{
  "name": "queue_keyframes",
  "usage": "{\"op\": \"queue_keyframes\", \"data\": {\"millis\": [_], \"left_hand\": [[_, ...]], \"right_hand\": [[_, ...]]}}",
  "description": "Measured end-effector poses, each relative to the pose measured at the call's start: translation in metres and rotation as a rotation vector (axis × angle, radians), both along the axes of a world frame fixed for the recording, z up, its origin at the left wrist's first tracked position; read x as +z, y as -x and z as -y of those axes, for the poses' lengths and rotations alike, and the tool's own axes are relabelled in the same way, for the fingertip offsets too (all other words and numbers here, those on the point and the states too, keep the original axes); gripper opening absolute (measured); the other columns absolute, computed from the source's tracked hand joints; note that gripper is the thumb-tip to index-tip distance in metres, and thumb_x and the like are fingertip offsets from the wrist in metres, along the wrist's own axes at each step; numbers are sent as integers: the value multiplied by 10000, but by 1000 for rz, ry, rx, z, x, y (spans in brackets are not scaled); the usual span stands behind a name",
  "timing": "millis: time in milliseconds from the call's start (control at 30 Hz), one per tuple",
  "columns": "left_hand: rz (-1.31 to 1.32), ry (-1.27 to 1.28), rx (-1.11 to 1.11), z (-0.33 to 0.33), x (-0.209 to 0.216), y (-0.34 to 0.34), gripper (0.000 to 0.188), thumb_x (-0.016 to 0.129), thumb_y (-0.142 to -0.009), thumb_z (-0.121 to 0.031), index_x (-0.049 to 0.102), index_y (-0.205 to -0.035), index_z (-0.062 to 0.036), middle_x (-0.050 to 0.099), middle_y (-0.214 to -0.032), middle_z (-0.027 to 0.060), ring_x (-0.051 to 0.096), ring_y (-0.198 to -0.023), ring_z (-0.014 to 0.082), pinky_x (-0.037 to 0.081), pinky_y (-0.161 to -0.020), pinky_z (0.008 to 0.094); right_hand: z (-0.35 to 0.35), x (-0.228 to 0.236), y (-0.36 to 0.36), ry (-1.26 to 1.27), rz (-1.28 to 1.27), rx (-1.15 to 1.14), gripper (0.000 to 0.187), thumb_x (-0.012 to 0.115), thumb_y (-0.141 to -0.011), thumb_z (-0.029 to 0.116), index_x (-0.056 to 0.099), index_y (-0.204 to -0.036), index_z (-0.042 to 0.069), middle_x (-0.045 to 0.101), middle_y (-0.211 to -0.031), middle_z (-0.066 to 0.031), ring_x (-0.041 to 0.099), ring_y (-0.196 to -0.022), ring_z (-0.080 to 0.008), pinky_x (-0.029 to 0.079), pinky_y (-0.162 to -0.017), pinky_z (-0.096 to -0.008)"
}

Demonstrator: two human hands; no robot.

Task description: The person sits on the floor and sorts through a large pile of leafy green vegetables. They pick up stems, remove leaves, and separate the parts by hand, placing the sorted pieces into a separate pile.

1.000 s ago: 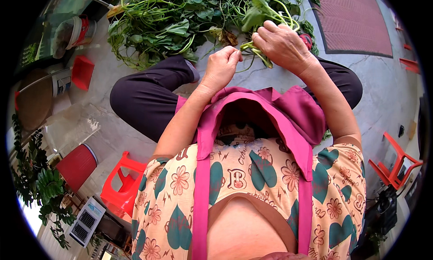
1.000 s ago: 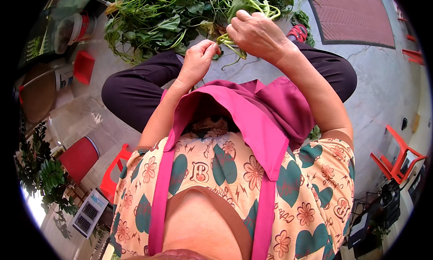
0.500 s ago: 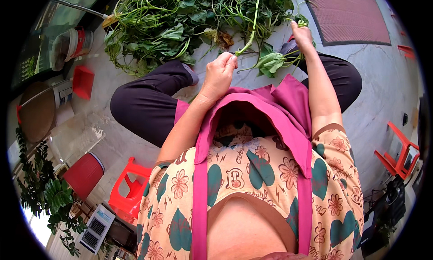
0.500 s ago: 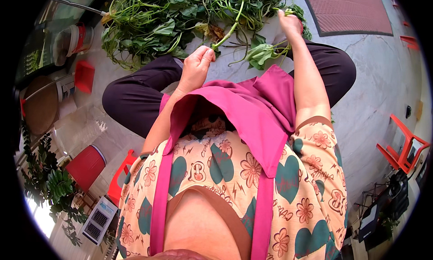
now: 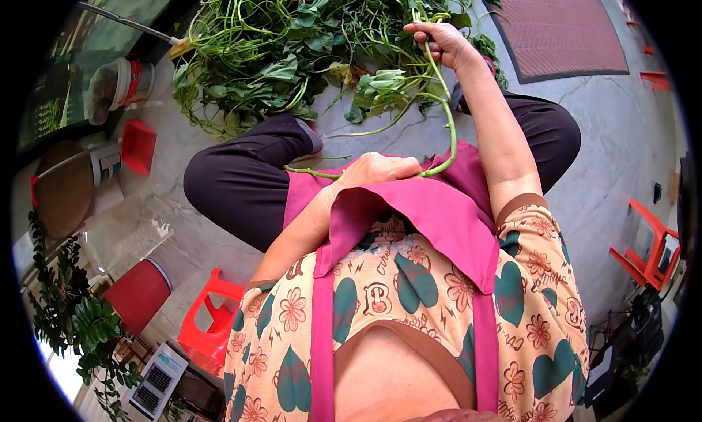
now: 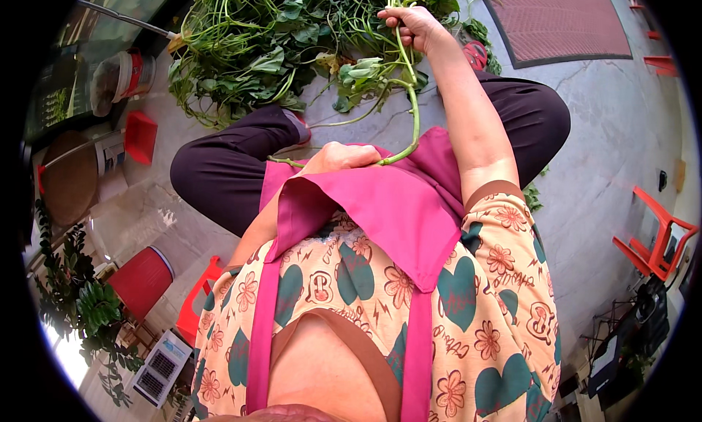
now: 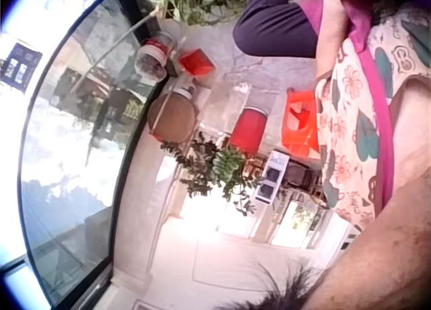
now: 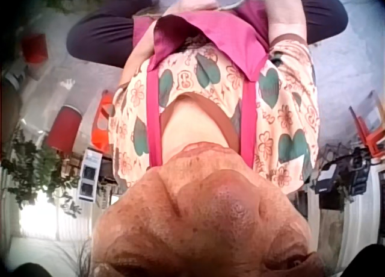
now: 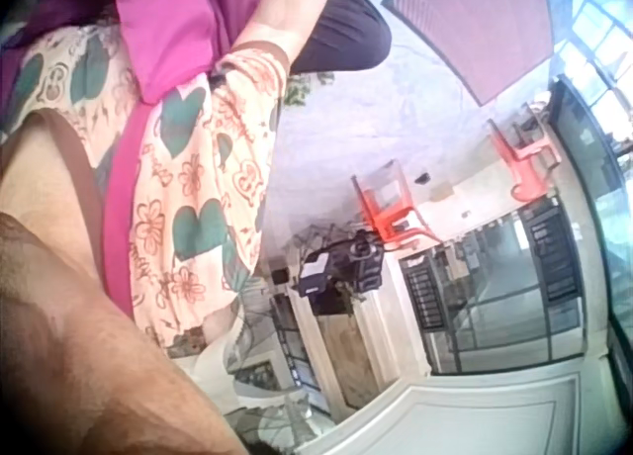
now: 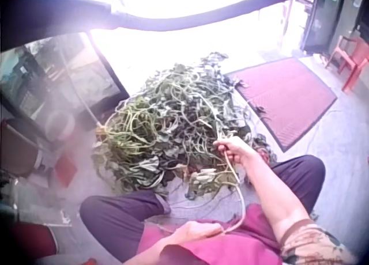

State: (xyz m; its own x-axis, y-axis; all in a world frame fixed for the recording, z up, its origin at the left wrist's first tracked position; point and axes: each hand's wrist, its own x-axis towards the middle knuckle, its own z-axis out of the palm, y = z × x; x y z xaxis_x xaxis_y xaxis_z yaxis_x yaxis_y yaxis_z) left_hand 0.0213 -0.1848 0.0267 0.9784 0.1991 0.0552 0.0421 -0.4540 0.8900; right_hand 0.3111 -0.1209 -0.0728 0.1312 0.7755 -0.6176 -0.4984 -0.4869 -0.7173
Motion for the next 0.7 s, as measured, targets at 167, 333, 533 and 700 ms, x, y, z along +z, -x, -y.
{"op": "queue_keyframes", "data": {"millis": [167,333,533,700], "left_hand": [[102,-4,117,-8,-5,-10,125,571,-820,-180,535,-823,-60,546,-712,106,566,-631,294,451,-535,352],[152,-129,394,-32,-8,-32,144,575,-837,-217,568,-833,-73,555,-722,95,571,-654,295,454,-557,367],[-356,-422,528,-75,-60,4,143,572,-831,-196,639,-921,-108,553,-854,83,562,-826,271,463,-721,361],[-119,135,811,-98,-75,11,243,545,-855,-192,611,-1044,-53,608,-953,51,588,-830,133,471,-726,263]], "right_hand": [[36,173,-19,-777,347,-234,313,474,-931,249,439,-658,102,375,-562,64,274,-418,-10,217,-380,-181],[53,236,-26,-715,405,-386,249,492,-919,269,568,-856,41,413,-540,62,275,-382,-7,197,-334,-173],[34,118,27,-342,625,32,274,516,-913,282,639,-1004,54,548,-601,42,317,-392,11,211,-357,-168],[43,51,99,-349,895,338,284,546,-878,317,667,-844,62,634,-647,-15,557,-585,-106,440,-562,-263]]}}
